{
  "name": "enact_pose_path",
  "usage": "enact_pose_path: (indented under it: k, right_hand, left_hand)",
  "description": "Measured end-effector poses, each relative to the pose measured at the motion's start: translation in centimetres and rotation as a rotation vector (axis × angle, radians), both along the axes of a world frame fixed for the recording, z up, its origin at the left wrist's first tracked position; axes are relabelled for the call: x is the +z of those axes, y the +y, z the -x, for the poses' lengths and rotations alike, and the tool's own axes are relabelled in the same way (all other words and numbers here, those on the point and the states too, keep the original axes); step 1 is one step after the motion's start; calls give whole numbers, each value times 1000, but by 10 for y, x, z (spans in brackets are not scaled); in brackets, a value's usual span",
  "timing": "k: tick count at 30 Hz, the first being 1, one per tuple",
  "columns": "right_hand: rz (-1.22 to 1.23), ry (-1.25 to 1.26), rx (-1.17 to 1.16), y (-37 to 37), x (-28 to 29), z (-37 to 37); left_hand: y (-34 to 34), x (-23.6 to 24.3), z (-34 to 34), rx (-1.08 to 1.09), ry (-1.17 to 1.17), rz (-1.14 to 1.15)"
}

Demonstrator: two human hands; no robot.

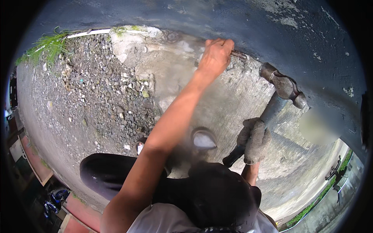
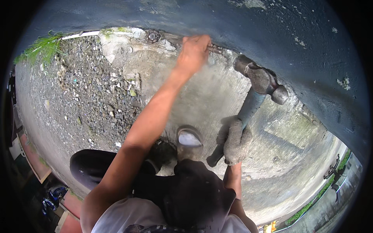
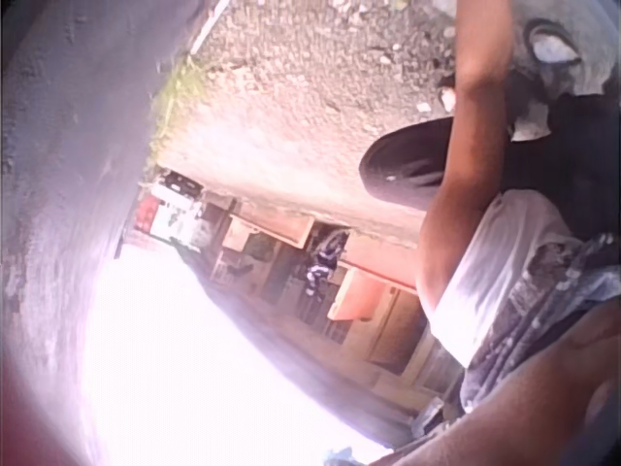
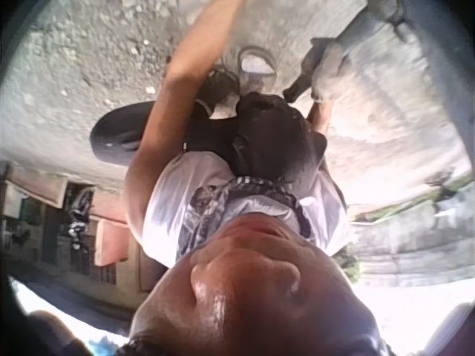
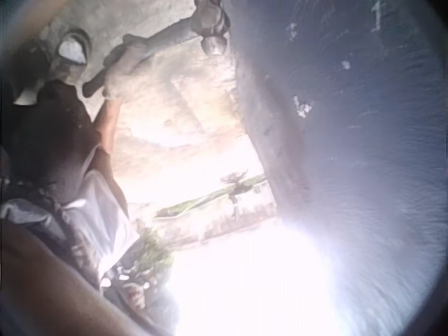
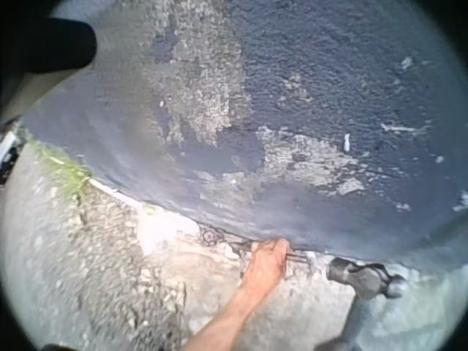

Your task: The person uses a hammer to strike a metal pin into the concrete base of a machinery component, clearing debris from the area by hand between strikes.

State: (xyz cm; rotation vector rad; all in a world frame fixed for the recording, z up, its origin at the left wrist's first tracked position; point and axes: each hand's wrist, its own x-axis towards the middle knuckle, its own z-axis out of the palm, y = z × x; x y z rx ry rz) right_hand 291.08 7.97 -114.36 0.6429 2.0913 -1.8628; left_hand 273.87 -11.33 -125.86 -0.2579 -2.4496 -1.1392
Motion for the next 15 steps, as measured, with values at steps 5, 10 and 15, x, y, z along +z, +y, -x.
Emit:
enact_pose_path:
  k: [5,10,15]
  right_hand:
    - [98,127,-160,3,10,3]
    - [58,107,37,-16,-30,16]
    - [13,-164,122,-23,-37,27]
  left_hand:
    - [4,7,8,82,33,-18]
    - [-11,4,7,78,113,20]
    - [-40,-26,-25,172,-68,169]
